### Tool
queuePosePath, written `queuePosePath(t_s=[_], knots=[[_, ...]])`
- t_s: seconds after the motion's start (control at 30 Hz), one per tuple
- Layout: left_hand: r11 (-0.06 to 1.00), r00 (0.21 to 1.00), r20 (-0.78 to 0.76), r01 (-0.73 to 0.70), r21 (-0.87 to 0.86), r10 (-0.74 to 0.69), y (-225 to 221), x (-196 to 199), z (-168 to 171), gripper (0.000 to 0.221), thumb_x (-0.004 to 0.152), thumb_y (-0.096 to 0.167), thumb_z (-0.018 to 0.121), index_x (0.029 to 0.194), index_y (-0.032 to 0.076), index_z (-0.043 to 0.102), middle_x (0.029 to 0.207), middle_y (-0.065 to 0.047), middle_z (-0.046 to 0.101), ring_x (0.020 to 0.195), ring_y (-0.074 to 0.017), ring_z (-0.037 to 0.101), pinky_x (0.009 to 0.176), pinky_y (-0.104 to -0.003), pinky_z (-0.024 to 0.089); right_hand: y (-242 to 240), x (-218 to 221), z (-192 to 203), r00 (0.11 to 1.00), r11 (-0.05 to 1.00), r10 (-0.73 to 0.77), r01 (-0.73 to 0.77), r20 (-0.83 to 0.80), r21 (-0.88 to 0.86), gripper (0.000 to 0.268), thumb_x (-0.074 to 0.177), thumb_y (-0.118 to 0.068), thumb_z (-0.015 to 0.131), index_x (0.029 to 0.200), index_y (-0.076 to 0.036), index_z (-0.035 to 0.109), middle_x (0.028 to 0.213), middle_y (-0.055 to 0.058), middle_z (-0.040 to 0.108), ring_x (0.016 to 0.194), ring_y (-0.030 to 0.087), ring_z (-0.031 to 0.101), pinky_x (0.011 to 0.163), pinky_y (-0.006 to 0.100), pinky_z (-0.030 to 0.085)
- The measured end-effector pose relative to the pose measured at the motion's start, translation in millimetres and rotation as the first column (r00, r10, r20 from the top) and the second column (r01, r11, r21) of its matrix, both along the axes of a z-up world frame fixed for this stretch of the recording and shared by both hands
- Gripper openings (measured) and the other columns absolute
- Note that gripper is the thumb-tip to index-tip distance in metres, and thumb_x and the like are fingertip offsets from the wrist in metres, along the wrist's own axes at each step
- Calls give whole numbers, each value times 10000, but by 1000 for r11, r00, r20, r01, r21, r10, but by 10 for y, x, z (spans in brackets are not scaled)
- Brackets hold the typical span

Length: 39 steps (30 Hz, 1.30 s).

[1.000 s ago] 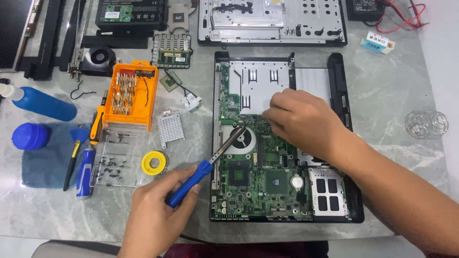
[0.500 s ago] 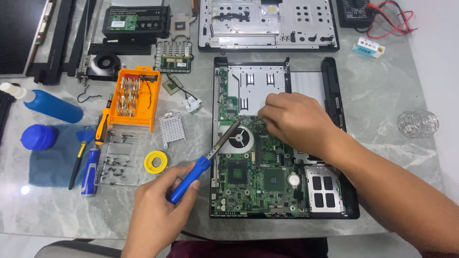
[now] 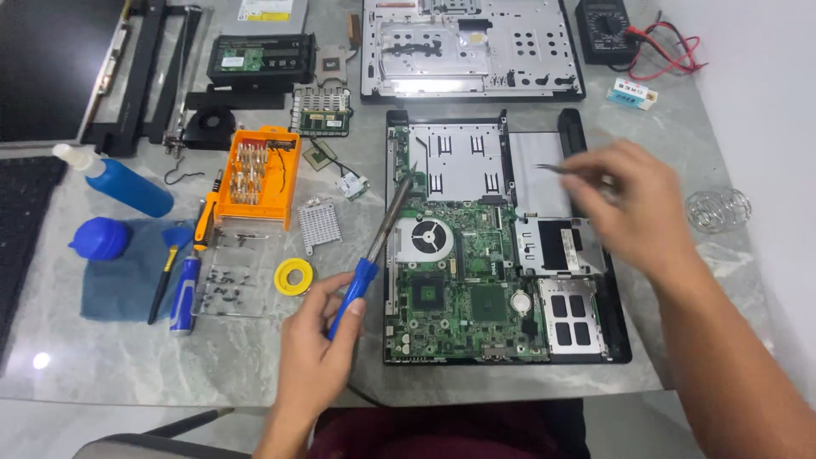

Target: Using a soldering iron to repair components on a laptop motherboard at a workbench

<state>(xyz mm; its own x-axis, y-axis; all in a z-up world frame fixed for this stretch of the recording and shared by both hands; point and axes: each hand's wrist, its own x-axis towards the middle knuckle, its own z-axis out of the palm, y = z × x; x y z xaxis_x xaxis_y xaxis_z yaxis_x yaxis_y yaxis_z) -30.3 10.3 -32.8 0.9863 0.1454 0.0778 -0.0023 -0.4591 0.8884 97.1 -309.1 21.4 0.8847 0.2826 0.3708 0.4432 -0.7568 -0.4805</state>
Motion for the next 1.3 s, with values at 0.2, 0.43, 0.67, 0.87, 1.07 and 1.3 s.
queuePosePath(t_s=[0.2,0.43,0.67,0.87,1.07,1.3], knots=[[994,997,73,31,-100,-24,43,28,-142,322,942,276,439,1155,51,530,624,4,636,590,-106,598,635,-275,459,-521,-477,-529,942,920,-336,323,19,223,146,985,-64,647,1124,-70,690,953,51,631,805,132,528,715,261,398],[979,982,153,133,-152,-109,15,-23,-163,288,975,220,385,1138,1,480,635,-54,632,491,-109,487,536,-274,408,-660,-685,-874,896,904,-414,386,158,181,115,951,-58,629,1040,-41,699,956,91,663,785,194,594,745,316,451],[977,977,179,145,-159,-115,-1,43,-167,300,969,144,367,1181,-31,488,559,-138,646,407,-226,480,440,-338,380,-745,-525,-1078,847,854,-505,519,164,-49,97,856,-179,740,947,-147,737,846,110,602,846,357,608,794,434,480],[964,986,123,135,-228,-109,-7,38,-232,263,961,185,386,1145,12,457,589,-101,645,430,-174,471,474,-301,398,-714,-542,-1024,855,854,-497,513,149,-92,155,875,-218,689,1009,-166,747,833,113,593,881,334,581,838,416,449],[896,981,139,181,-405,-135,-10,-49,-309,193,965,205,363,1112,81,375,637,-101,618,607,-177,582,671,-310,445,-649,-581,-938,856,855,-511,516,82,-50,193,869,-210,647,1036,-166,730,900,91,621,919,279,563,873,389,433],[770,999,31,38,-637,-23,-346,-237,-8,389,880,160,547,1241,108,410,756,-101,678,709,-205,643,644,-366,513,-298,-925,-566,808,921,-384,301,447,247,198,950,80,623,1132,14,667,964,146,634,774,230,537,783,349,426]])
